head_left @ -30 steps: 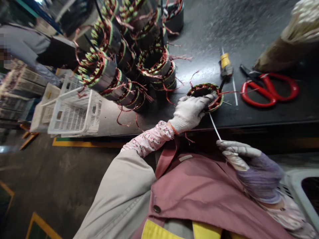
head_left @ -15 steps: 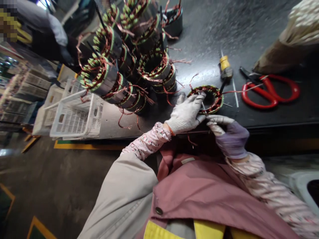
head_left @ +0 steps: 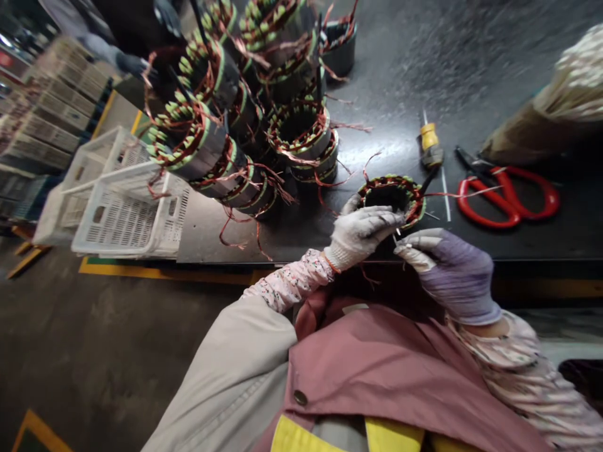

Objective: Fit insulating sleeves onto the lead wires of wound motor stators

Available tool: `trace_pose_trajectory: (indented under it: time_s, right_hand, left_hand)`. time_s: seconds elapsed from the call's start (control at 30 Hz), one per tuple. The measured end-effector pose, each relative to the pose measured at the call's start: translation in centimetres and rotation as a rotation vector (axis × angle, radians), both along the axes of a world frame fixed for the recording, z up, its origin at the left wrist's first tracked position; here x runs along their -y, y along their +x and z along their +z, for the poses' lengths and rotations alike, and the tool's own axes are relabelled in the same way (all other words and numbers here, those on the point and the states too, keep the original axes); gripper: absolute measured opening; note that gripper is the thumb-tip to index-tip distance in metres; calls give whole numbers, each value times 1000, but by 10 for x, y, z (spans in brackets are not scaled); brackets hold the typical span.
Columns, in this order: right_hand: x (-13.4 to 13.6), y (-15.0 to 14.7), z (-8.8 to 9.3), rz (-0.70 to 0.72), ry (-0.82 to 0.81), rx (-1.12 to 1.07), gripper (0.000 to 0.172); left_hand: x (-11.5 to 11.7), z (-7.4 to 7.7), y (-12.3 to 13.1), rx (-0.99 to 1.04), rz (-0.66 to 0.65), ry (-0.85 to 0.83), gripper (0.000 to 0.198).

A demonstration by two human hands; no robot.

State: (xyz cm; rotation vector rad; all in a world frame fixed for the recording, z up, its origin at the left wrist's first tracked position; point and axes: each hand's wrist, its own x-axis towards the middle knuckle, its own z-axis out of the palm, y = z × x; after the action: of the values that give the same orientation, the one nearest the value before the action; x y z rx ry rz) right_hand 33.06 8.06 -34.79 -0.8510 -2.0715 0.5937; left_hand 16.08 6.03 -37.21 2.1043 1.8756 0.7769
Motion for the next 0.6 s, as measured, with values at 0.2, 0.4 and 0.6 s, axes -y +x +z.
trace_pose_trajectory:
  time_s: [0.2,0.4,0.6]
  right_hand:
    - [-15,-8,-15,-72,-29,128,33]
    - [-26,-11,-25,-166,207,322,47]
    - [-11,3,6,-26,343,359,42]
  left_hand:
    - [0,-13,-2,-34,-49,91,30]
    - [-2,-11,-4,-109,-86,35,31]
    - [-7,-3,-4,-97,-76,-16,35]
